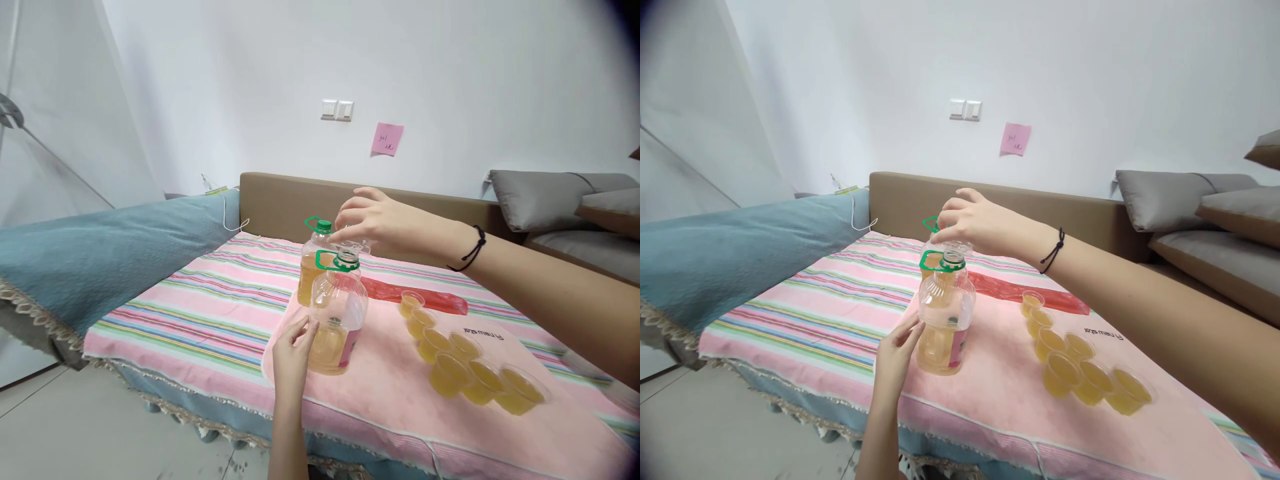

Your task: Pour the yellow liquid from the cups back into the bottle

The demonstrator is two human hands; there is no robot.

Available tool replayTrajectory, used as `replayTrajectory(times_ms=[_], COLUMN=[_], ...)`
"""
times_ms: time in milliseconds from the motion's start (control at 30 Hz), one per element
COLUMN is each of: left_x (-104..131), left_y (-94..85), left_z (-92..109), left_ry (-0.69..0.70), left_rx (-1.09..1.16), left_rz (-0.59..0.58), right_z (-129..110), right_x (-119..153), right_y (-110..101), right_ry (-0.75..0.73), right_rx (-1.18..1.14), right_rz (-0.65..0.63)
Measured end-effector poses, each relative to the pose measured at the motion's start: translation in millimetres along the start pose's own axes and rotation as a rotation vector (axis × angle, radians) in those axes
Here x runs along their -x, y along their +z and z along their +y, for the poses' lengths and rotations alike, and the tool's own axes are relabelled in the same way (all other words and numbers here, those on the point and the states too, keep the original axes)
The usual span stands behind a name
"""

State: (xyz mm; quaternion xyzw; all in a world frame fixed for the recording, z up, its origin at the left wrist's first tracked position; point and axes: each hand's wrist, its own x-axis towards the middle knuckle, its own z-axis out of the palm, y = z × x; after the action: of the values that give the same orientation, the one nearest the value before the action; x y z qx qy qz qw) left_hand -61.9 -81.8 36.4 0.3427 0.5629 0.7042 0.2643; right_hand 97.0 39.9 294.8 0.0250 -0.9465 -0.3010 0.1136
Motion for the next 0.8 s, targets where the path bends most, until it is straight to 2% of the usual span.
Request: replayTrajectory(times_ms=[267, 400, 500, 633, 733, 800], left_x=[-0.6, -0.7, -0.3, 0.9, -0.4, -3.5], left_y=[-1.0, -1.1, -0.7, -0.4, -0.5, -0.6], left_z=[0.5, 1.3, 2.0, 2.3, 1.9, 2.5], left_ry=[-0.029, -0.029, -0.018, -0.001, -0.009, -0.008], left_rx=[-0.031, -0.037, -0.041, -0.058, -0.076, -0.084], left_rz=[-0.028, -0.035, -0.036, -0.012, -0.001, 0.005], right_z=[-5.0, -3.1, -1.3, -3.7, -14.0, -25.3], right_x=[8.4, 14.6, 23.8, 43.7, 62.8, 78.2], right_y=[2.4, 4.9, 6.8, 14.2, 26.5, 38.1], right_ry=[-0.023, -0.030, 0.032, 0.281, 0.560, 0.739], right_rx=[0.099, 0.063, 0.003, -0.230, -0.554, -0.815], right_rz=[0.013, 0.030, 0.031, 0.091, 0.161, 0.258])
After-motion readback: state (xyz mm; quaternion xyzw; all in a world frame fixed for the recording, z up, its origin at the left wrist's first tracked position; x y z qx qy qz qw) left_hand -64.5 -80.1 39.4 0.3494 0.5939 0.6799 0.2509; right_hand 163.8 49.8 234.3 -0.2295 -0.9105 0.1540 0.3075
